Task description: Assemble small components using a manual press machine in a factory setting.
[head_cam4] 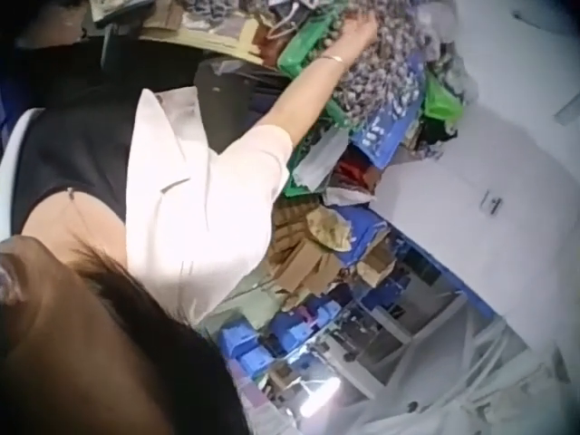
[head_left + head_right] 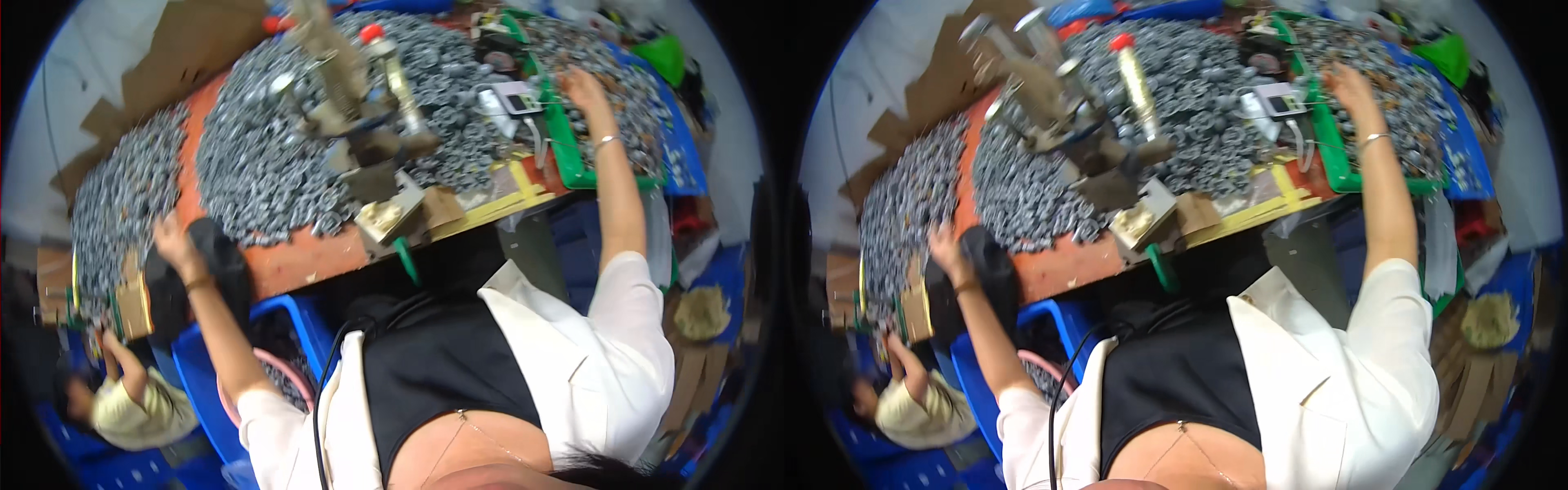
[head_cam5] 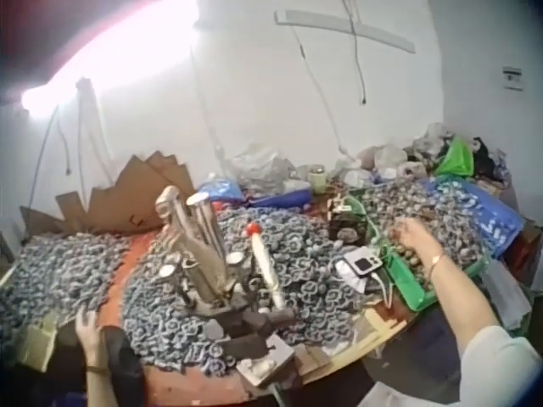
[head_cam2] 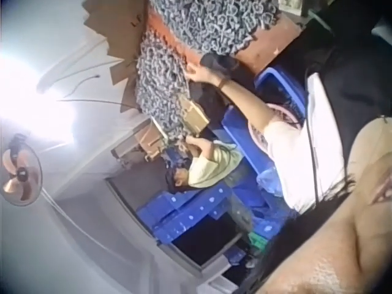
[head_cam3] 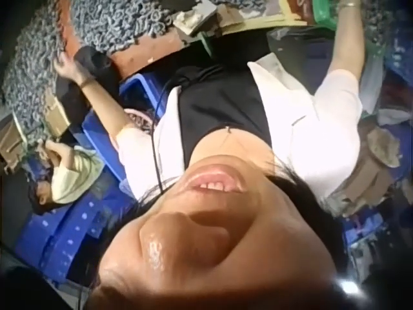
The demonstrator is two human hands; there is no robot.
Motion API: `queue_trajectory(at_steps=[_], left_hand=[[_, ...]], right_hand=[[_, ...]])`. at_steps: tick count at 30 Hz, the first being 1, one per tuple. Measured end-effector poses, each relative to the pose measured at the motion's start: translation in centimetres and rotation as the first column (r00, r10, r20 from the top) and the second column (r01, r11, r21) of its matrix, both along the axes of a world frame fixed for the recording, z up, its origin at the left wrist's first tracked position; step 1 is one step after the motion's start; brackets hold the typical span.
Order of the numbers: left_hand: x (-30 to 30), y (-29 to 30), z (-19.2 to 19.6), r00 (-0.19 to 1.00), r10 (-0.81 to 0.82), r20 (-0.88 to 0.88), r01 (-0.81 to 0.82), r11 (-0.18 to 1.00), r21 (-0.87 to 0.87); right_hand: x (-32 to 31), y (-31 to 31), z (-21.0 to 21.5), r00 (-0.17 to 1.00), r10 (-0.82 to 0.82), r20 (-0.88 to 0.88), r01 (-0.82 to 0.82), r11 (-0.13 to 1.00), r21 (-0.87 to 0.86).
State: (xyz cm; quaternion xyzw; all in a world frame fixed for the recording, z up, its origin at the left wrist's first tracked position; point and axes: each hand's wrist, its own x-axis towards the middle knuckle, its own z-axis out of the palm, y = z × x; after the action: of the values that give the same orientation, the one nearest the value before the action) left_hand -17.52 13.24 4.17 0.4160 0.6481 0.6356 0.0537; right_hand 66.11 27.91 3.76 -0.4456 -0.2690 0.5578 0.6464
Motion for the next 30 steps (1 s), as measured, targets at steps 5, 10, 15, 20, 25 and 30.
queue_trajectory(at_steps=[5, 10, 15, 20, 25, 30], left_hand=[[5.3, 2.3, -3.5, 0.903, -0.286, -0.319, 0.212, 0.946, -0.247], [11.2, 11.7, -4.7, 0.706, -0.405, -0.581, 0.260, 0.912, -0.319], [2.7, 19.0, -9.0, 0.469, -0.268, -0.842, 0.204, 0.960, -0.191], [9.9, 23.9, -5.7, 0.533, -0.390, -0.751, 0.340, 0.911, -0.232], [13.4, 22.8, -3.6, 0.375, -0.331, -0.866, 0.263, 0.934, -0.242], [10.8, 23.2, -7.4, 0.542, -0.457, -0.705, 0.381, 0.882, -0.279]], right_hand=[[-7.3, 1.1, 2.7, 0.983, 0.010, 0.186, 0.032, 0.974, -0.223], [-6.1, 0.2, 3.6, 0.901, -0.063, 0.428, 0.105, 0.992, -0.074], [-8.9, 2.6, 4.3, 0.847, -0.268, 0.459, 0.246, 0.963, 0.109], [-2.3, 2.6, 5.7, 0.753, -0.322, 0.574, 0.385, 0.923, 0.011], [-2.4, 5.9, 5.9, 0.313, 0.137, 0.940, 0.421, 0.867, -0.266], [-3.0, 6.8, 3.0, 0.078, -0.024, 0.997, 0.433, 0.902, -0.012]])
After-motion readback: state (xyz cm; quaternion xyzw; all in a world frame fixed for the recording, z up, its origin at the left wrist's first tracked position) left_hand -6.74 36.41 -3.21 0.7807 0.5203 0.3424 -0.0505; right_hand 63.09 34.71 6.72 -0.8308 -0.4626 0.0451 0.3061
